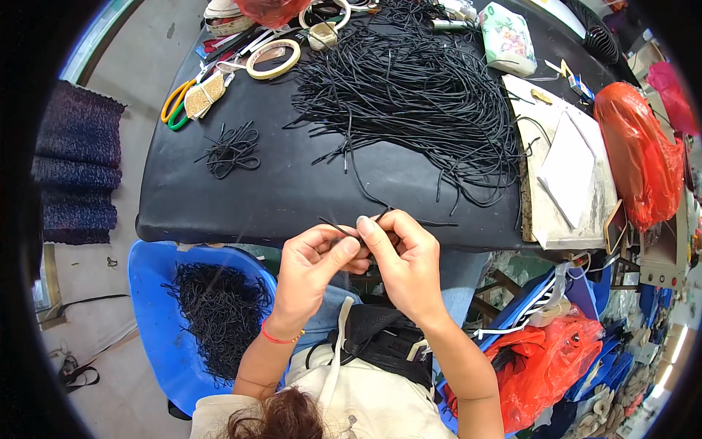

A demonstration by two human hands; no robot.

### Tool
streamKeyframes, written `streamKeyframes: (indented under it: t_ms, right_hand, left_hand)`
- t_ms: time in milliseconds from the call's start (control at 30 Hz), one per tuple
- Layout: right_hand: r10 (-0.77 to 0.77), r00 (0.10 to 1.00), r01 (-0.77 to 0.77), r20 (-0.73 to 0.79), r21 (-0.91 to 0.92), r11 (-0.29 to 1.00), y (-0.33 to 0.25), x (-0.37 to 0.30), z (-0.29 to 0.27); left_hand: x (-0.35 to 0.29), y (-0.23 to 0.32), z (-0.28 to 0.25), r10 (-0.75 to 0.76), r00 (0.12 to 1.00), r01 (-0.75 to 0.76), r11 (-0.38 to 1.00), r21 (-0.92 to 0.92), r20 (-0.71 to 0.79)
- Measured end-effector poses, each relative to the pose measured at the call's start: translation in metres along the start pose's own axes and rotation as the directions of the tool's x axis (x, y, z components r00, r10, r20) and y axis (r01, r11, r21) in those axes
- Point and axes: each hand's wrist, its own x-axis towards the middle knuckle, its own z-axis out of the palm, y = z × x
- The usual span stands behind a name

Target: The person sits at a cluttered workbench and repeatedly picks up black cable ties. They fold each tie into a loop and pull the tail through to tighten it, creating a small knot. The finished tied cable ties are placed into a blue plastic bin below the table.

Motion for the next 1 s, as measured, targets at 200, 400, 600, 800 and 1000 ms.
streamKeyframes:
  t_ms: [200,400,600,800,1000]
  right_hand:
    - [-0.298,0.953,0.252,-0.048,-0.416,0.874,0.003,0.027,-0.001]
    - [-0.608,0.793,0.436,0.034,-0.729,0.528,0.022,0.079,0.026]
    - [-0.553,0.83,0.484,0.073,-0.586,0.65,-0.007,0.05,0.018]
    - [-0.585,0.8,0.52,0.131,-0.638,0.569,-0.017,0.011,-0.005]
    - [-0.601,0.781,0.538,0.169,-0.671,0.511,-0.025,0.003,-0.017]
  left_hand:
    - [0.008,0.029,-0.028,0.268,0.944,-0.166,0.89,0.425,-0.193]
    - [0.049,0.084,-0.097,0.838,0.525,0.234,0.028,0.972,-0.15]
    - [0.04,0.06,-0.034,0.682,0.622,-0.378,-0.168,0.91,0.384]
    - [0.024,0.04,-0.012,0.384,0.865,-0.482,0.462,0.744,0.322]
    - [0.004,0.037,-0.015,-0.058,0.988,-0.005,0.913,0.407,0.141]
